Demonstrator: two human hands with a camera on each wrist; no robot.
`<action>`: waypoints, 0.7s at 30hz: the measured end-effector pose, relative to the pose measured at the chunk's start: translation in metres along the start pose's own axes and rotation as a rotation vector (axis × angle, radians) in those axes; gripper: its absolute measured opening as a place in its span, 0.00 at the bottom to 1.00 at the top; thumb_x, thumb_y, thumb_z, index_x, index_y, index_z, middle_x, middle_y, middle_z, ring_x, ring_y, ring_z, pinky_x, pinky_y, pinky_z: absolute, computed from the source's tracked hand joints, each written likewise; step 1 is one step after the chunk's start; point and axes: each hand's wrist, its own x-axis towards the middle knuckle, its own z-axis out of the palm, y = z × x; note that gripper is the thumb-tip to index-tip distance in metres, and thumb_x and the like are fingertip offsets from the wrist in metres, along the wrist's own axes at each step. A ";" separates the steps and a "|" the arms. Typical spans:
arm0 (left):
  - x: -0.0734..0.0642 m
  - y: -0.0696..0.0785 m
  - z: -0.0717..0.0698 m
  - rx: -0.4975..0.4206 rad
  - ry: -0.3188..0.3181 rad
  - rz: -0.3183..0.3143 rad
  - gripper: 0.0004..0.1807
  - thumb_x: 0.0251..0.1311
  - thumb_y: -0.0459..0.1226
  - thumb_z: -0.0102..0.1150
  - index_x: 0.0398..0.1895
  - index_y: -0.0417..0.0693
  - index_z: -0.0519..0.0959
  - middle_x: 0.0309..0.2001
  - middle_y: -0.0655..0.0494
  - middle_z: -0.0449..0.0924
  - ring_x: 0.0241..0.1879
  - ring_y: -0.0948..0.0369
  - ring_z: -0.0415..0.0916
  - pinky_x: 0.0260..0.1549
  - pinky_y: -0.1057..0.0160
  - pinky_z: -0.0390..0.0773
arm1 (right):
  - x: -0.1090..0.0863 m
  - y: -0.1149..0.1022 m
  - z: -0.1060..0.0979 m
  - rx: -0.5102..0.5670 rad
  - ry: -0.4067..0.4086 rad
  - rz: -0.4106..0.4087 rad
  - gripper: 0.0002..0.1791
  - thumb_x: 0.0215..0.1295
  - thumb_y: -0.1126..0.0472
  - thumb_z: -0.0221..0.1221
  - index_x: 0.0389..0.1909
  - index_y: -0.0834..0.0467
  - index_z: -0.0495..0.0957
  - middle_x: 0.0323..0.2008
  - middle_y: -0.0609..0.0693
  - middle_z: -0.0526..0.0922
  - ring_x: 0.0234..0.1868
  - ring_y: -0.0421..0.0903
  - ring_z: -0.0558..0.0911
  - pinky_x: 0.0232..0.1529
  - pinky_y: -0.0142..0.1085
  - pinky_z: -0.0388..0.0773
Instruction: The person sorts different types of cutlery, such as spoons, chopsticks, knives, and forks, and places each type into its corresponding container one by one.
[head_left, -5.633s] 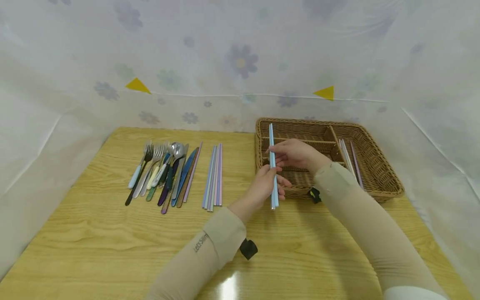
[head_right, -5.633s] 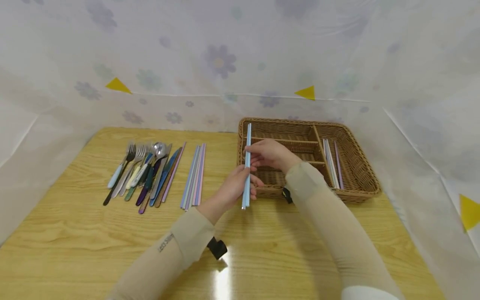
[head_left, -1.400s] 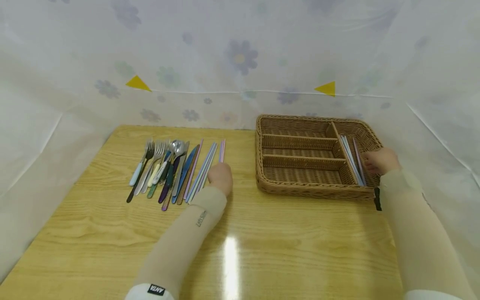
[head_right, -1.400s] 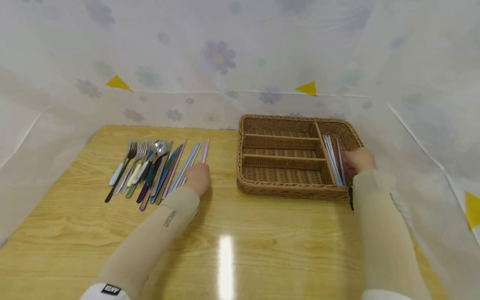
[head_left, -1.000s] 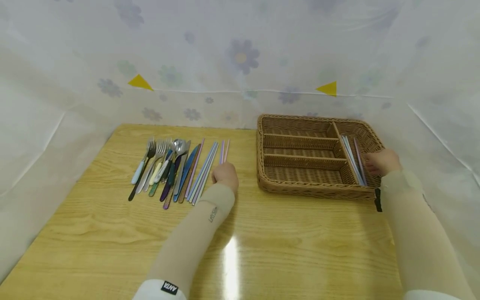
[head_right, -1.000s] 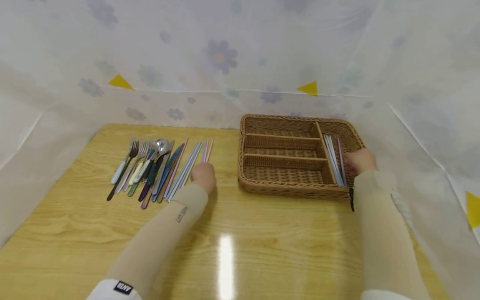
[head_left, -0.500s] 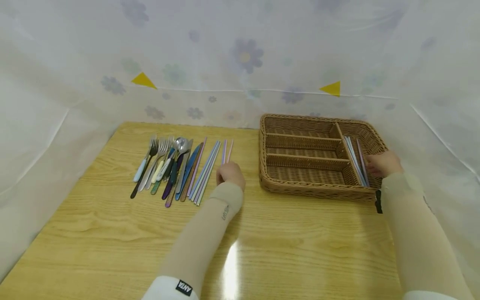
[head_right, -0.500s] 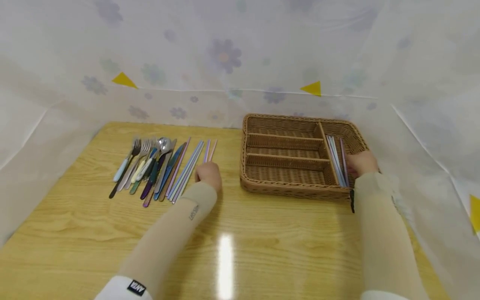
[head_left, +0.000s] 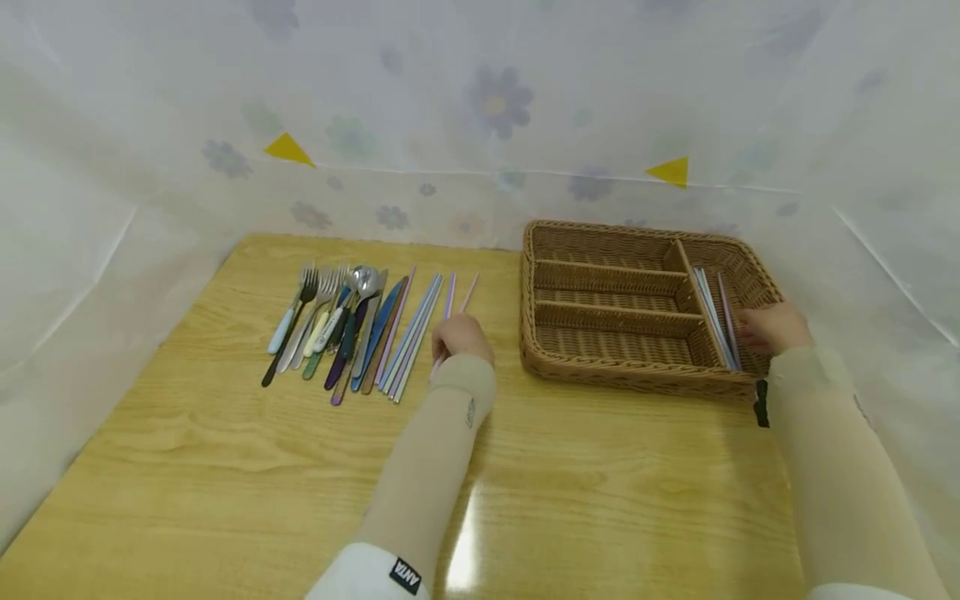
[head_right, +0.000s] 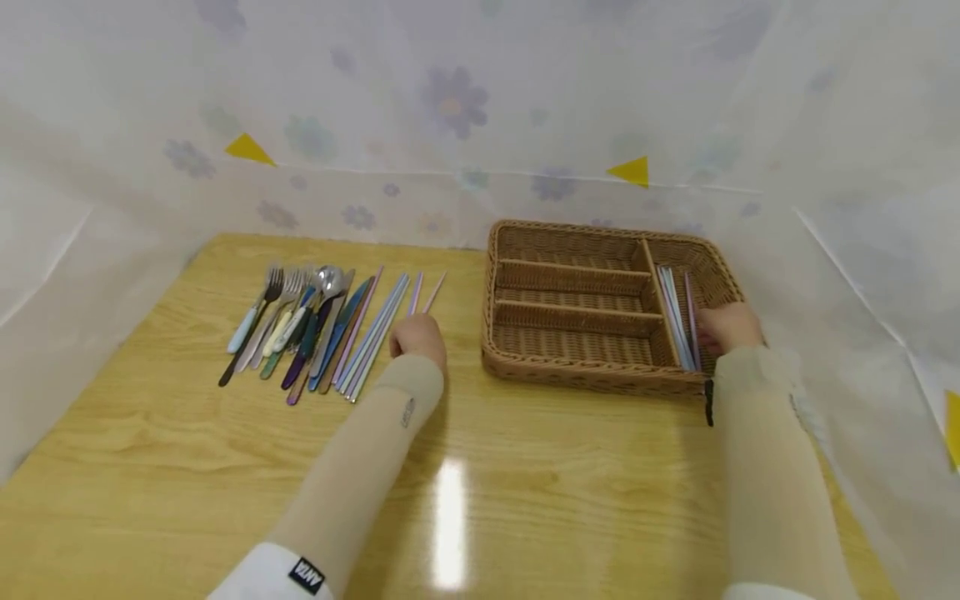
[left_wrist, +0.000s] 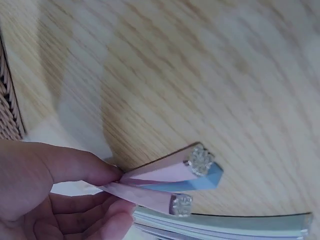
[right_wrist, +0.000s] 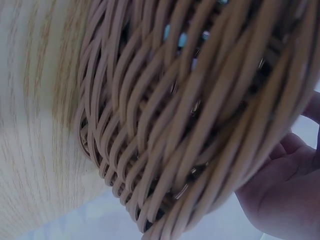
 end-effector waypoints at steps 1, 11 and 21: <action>0.001 -0.001 -0.001 -0.004 0.000 -0.008 0.16 0.68 0.43 0.47 0.46 0.41 0.80 0.28 0.50 0.81 0.23 0.59 0.78 0.23 0.63 0.78 | 0.001 0.001 -0.001 0.010 -0.005 -0.001 0.40 0.67 0.47 0.45 0.60 0.82 0.57 0.24 0.43 0.81 0.26 0.38 0.81 0.39 0.44 0.81; 0.011 -0.014 0.006 0.026 -0.002 -0.016 0.16 0.67 0.41 0.49 0.42 0.37 0.80 0.27 0.47 0.81 0.24 0.57 0.79 0.27 0.62 0.80 | 0.002 0.005 -0.004 0.011 -0.001 -0.001 0.40 0.67 0.48 0.44 0.61 0.83 0.54 0.27 0.50 0.84 0.27 0.39 0.82 0.38 0.43 0.82; 0.021 -0.031 0.006 -0.183 -0.026 -0.028 0.16 0.64 0.37 0.53 0.52 0.39 0.77 0.36 0.46 0.83 0.25 0.58 0.79 0.21 0.63 0.79 | 0.004 0.008 -0.003 0.023 0.016 0.019 0.37 0.68 0.51 0.44 0.59 0.83 0.57 0.27 0.52 0.85 0.26 0.40 0.82 0.39 0.44 0.81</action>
